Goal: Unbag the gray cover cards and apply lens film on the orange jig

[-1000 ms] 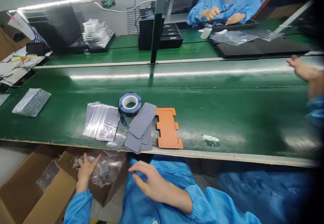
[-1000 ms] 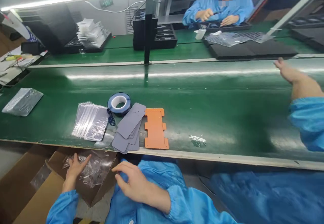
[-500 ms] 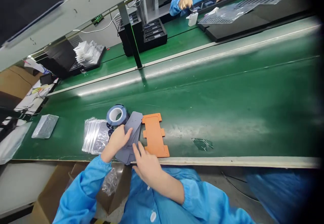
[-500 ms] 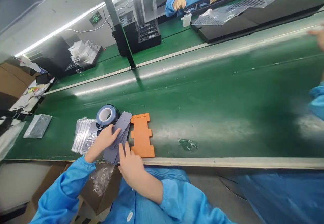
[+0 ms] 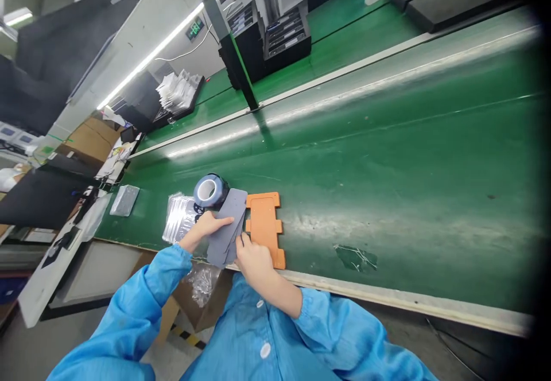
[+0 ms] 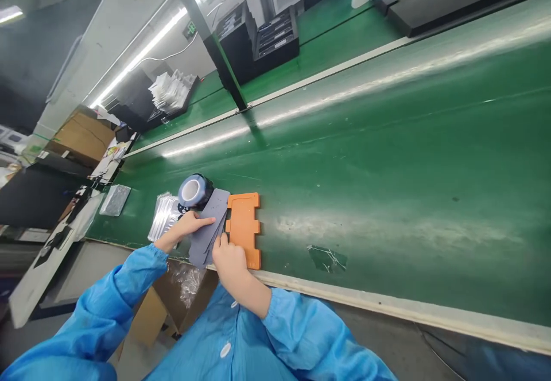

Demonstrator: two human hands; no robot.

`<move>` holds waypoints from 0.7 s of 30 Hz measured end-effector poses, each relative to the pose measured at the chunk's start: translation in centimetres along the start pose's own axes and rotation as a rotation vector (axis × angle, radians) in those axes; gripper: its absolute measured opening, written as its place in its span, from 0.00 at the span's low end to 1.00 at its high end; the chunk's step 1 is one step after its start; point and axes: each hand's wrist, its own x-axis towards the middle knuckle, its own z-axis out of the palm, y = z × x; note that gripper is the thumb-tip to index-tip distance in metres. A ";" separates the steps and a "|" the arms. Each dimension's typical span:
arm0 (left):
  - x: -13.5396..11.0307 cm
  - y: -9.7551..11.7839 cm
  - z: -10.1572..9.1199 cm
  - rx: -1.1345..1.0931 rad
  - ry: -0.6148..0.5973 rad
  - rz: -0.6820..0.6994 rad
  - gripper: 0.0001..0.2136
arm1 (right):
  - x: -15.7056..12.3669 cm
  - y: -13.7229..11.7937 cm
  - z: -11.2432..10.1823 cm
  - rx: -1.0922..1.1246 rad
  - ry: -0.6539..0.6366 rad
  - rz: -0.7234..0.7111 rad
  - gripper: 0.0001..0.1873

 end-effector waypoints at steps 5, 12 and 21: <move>-0.6 0.6 0.5 -0.161 -0.009 -0.091 0.24 | -0.2 0.6 0.0 0.007 0.024 -0.009 0.34; -2.2 0.9 1.4 -0.363 0.010 -0.047 0.25 | -0.3 0.7 -0.1 0.064 0.044 -0.020 0.33; -5.6 -1.4 0.7 -0.697 0.289 0.271 0.26 | -1.1 1.9 -1.9 0.547 0.369 -0.047 0.32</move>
